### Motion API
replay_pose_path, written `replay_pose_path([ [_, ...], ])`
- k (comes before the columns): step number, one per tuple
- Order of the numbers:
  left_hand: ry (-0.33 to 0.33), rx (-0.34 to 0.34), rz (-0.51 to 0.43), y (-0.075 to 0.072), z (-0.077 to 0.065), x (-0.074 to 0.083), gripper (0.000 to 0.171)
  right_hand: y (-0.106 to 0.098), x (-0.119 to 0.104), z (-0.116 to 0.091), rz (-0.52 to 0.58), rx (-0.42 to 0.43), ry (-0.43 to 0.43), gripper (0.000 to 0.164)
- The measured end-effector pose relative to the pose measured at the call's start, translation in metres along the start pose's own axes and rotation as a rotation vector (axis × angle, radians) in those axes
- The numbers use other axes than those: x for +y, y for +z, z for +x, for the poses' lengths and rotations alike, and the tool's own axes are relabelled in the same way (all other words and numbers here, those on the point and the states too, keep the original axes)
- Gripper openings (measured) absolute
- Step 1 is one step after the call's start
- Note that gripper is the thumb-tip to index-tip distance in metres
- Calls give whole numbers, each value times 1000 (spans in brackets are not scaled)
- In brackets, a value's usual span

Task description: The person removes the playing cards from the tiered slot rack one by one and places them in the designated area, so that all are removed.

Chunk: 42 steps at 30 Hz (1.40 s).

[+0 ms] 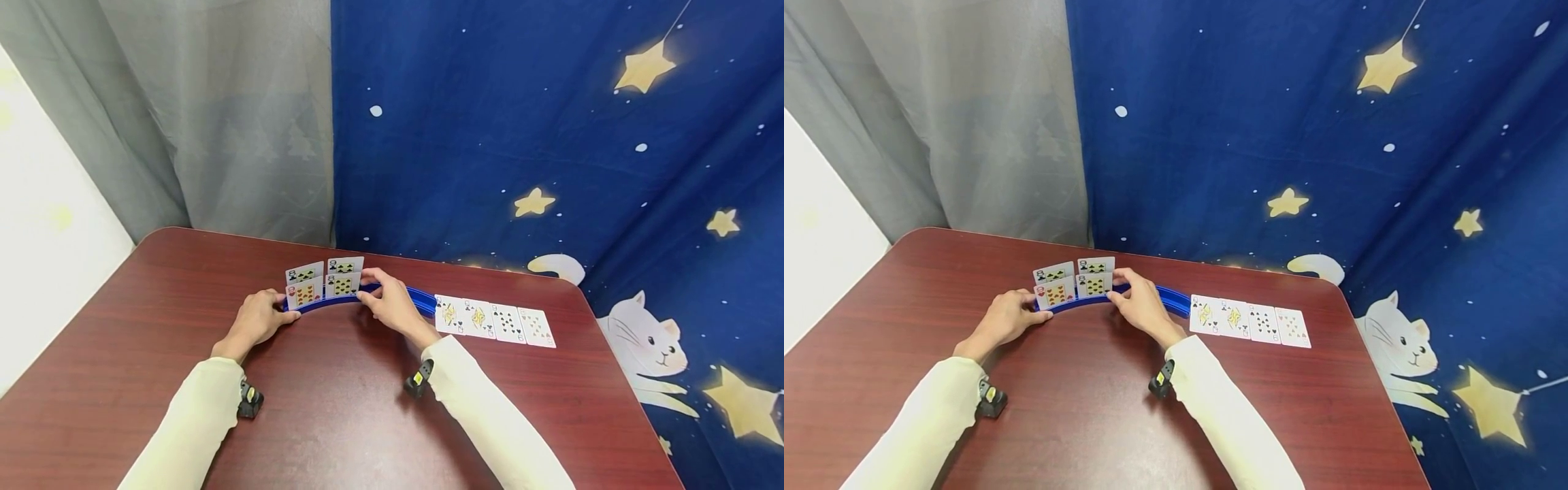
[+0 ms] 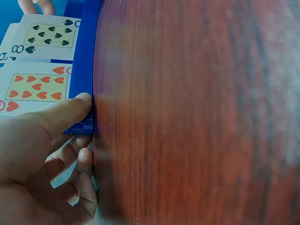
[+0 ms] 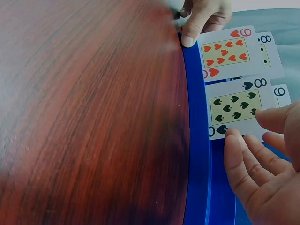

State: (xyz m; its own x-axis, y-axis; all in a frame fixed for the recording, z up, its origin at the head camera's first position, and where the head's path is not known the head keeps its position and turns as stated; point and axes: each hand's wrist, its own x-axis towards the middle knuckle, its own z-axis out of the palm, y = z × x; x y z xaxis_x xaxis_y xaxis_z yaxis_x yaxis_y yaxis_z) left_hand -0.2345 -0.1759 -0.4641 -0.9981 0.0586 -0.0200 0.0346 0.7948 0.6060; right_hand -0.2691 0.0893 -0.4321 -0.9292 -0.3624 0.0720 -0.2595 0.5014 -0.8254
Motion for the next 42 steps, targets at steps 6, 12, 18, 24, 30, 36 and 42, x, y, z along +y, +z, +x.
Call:
replay_pose_path([
  [6, 4, 3, 4, 0, 1, 0, 49, 2, 0, 0, -87, 50, -23, 25],
  [12, 13, 3, 9, 1, 2, 0, 49, 2, 2, -1, -147, 130, -85, 10],
  [18, 6, 2, 9, 2, 1, 1, 50, -2, 4, 0, -154, 167, -119, 9],
  [24, 13, 1, 14, 1, 1, 2, 50, -6, 5, -2, -134, 203, -117, 10],
  [30, 4, 3, 15, 1, 1, 2, 51, -11, 5, -5, -99, 216, -123, 12],
  [36, 0, 1, 22, 1, 1, 1, 53, -18, 10, -12, -52, 192, -59, 12],
  [42, 8, 12, 37, 0, -1, 1, 54, -27, 16, -20, 42, 170, -2, 11],
])
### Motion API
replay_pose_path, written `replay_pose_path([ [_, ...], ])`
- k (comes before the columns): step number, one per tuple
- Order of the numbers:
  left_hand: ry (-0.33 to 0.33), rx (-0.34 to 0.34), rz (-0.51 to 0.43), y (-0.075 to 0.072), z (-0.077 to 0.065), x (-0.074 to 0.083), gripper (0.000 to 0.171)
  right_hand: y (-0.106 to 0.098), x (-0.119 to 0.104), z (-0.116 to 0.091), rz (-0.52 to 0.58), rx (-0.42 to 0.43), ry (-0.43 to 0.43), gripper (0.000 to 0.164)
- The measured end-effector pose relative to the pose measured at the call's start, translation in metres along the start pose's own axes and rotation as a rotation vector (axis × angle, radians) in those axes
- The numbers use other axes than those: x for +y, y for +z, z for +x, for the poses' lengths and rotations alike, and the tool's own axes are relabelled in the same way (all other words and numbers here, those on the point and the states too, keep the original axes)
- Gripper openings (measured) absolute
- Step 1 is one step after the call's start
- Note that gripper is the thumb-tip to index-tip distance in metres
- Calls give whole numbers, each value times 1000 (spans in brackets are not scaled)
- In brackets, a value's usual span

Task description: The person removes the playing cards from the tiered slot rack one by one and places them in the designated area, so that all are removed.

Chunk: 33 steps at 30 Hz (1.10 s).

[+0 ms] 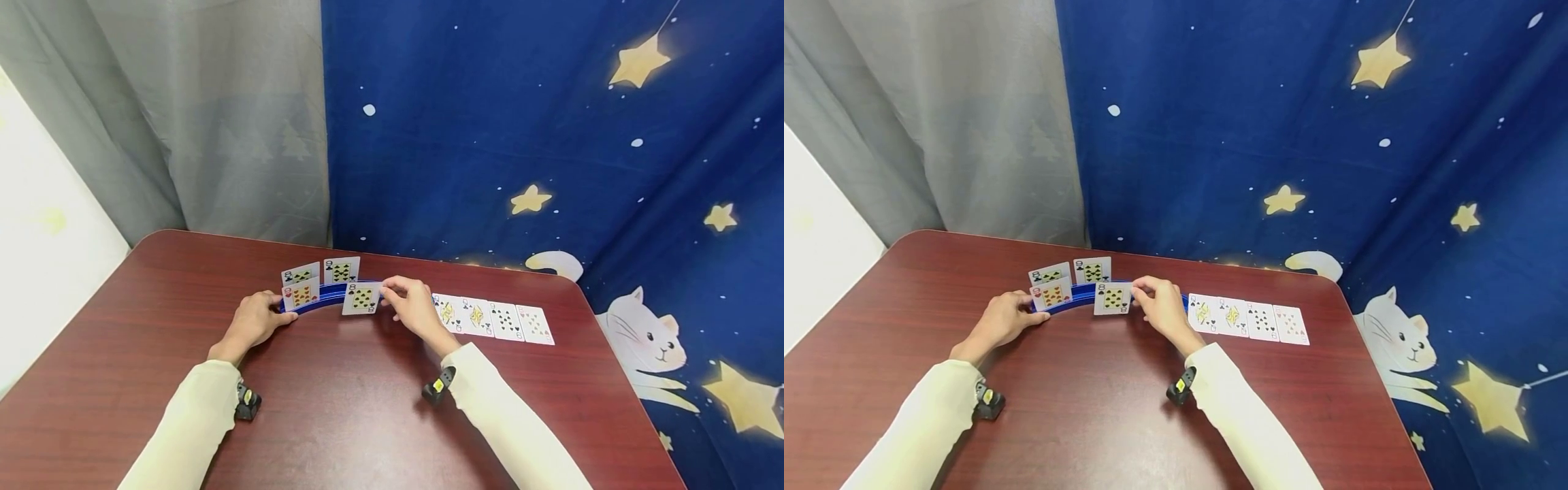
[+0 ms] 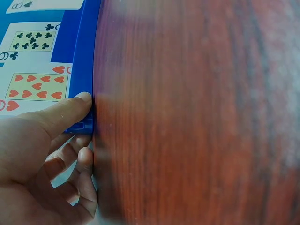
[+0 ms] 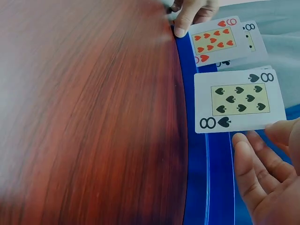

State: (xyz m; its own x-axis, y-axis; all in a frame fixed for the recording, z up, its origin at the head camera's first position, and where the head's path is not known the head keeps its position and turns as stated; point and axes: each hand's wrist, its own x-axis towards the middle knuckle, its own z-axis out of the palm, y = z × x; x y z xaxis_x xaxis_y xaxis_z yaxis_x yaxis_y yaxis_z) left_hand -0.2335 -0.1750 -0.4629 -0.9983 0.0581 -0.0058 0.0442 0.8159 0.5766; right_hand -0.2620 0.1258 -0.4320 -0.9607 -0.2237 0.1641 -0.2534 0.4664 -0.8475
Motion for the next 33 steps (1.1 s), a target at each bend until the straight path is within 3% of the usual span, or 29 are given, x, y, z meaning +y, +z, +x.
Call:
replay_pose_path([
  [11, 6, 0, -1, -2, -1, 0, 54, -20, 9, -14, -50, 14, 72, 11],
  [33, 21, -1, -4, 0, 1, -1, 53, -52, 39, -50, -41, 37, 226, 10],
])
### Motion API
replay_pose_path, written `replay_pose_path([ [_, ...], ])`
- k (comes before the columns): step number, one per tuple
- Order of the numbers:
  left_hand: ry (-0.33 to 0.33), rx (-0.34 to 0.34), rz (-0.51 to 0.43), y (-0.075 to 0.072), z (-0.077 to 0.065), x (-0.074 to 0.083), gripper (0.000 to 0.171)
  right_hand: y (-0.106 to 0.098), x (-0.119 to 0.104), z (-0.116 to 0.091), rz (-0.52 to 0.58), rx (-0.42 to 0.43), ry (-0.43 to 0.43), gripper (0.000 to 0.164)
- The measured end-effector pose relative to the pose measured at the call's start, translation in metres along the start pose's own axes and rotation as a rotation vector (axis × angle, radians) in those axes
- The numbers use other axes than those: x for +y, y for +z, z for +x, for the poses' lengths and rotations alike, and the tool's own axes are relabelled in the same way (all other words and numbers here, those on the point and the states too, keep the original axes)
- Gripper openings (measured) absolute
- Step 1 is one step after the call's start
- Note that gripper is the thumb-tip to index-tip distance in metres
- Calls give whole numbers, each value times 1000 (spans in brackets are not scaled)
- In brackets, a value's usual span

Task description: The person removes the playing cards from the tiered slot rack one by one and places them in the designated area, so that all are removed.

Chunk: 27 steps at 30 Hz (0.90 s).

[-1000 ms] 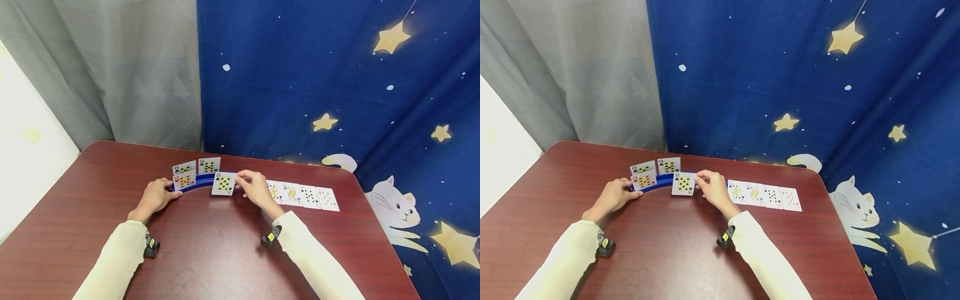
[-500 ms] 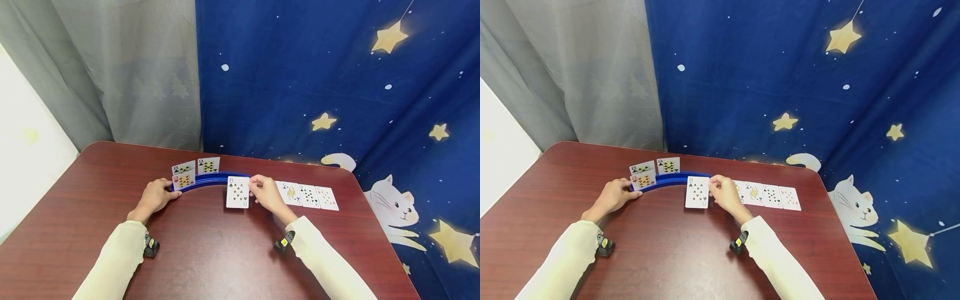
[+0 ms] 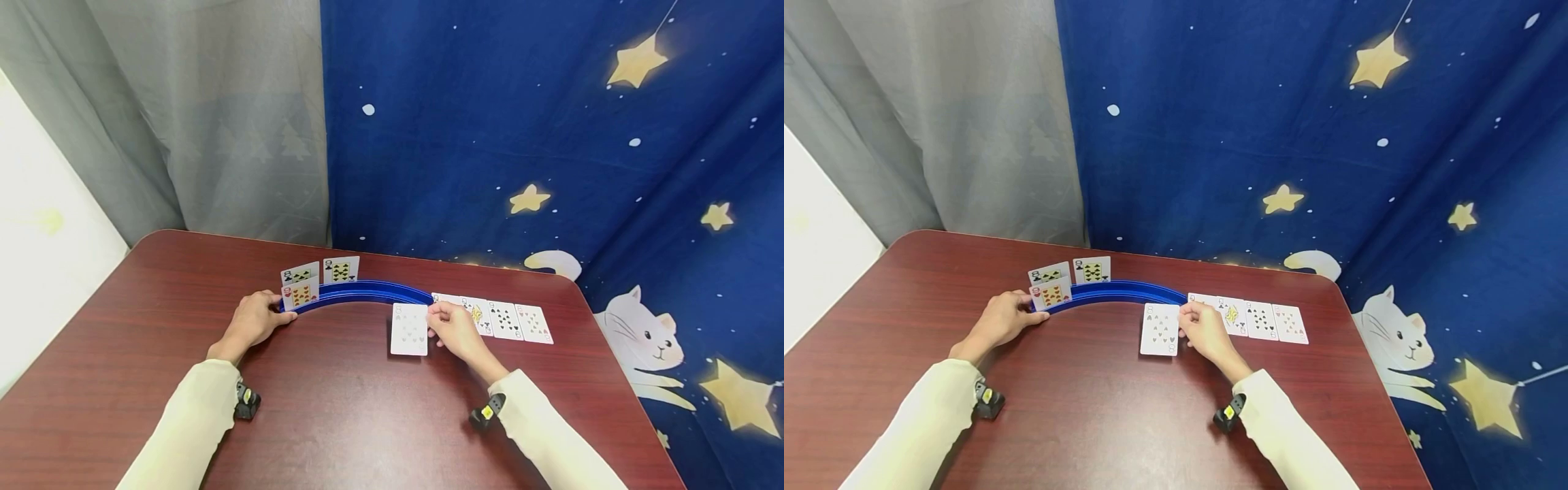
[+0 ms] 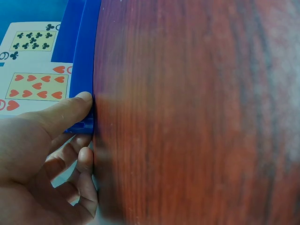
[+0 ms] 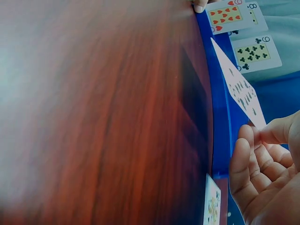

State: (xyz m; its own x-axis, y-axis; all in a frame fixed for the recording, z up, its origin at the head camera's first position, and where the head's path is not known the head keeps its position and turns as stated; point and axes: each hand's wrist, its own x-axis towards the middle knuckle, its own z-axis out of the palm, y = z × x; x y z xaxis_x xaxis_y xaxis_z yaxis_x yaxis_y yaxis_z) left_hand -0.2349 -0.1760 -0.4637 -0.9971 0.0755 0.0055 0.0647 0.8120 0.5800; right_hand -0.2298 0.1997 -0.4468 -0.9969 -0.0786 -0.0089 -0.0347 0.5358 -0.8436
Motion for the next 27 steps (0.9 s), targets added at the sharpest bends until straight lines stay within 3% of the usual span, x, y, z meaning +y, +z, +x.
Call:
replay_pose_path([
  [19, -13, -7, -11, 0, 0, 0, 54, -45, 29, -16, -120, -99, 97, 11],
  [27, -11, -9, -5, 0, 0, -1, 54, -54, 36, -17, -108, -135, 161, 11],
])
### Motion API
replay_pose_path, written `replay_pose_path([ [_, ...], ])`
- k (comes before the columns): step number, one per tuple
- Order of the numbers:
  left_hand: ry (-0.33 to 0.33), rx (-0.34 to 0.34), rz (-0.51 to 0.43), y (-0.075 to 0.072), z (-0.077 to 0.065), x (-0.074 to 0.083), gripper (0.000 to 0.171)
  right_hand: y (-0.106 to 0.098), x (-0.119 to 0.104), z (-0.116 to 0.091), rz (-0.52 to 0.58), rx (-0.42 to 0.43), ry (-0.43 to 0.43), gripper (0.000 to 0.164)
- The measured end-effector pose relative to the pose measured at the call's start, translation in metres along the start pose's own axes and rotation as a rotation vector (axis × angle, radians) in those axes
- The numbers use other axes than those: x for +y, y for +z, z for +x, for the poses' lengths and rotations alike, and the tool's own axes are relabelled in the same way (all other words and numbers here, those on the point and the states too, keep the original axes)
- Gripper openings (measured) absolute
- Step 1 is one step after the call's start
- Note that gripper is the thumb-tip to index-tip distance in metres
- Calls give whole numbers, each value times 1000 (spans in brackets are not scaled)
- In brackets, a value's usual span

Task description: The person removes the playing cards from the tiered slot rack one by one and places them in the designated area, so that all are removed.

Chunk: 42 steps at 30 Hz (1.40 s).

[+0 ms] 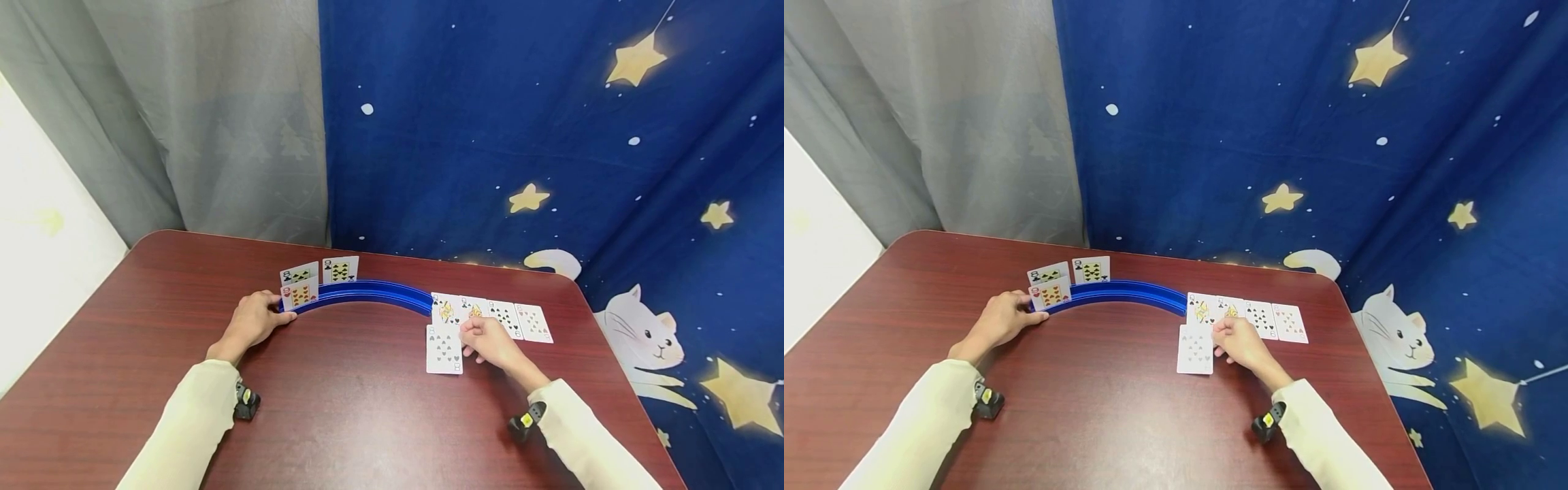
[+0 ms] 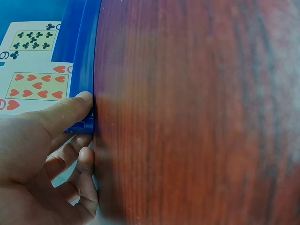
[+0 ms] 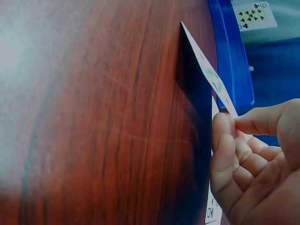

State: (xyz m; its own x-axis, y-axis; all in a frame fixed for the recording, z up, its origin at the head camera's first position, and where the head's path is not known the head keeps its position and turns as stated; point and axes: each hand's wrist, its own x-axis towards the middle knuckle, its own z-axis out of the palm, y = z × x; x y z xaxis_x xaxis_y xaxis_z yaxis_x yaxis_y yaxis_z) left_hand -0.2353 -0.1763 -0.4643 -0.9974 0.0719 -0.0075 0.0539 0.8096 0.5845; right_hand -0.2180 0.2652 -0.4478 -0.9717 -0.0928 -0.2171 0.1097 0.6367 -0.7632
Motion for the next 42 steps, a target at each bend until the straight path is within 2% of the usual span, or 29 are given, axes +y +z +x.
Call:
replay_pose_path([
  [4, 5, -2, 2, 0, 0, 0, 54, -4, 3, 1, -11, -20, 51, 11],
  [8, 6, -4, 2, 0, 0, 1, 55, -6, 3, 0, -34, -32, 67, 11],
  [26, 8, -7, 10, 1, 1, -1, 54, -15, 6, 0, -125, -60, 64, 10],
  [32, 5, -12, 7, 0, 0, -1, 54, -16, 2, 2, -117, -33, 40, 10],
  [42, -6, -23, 6, -1, 1, 0, 55, -1, -15, 15, -111, 49, -43, 12],
])
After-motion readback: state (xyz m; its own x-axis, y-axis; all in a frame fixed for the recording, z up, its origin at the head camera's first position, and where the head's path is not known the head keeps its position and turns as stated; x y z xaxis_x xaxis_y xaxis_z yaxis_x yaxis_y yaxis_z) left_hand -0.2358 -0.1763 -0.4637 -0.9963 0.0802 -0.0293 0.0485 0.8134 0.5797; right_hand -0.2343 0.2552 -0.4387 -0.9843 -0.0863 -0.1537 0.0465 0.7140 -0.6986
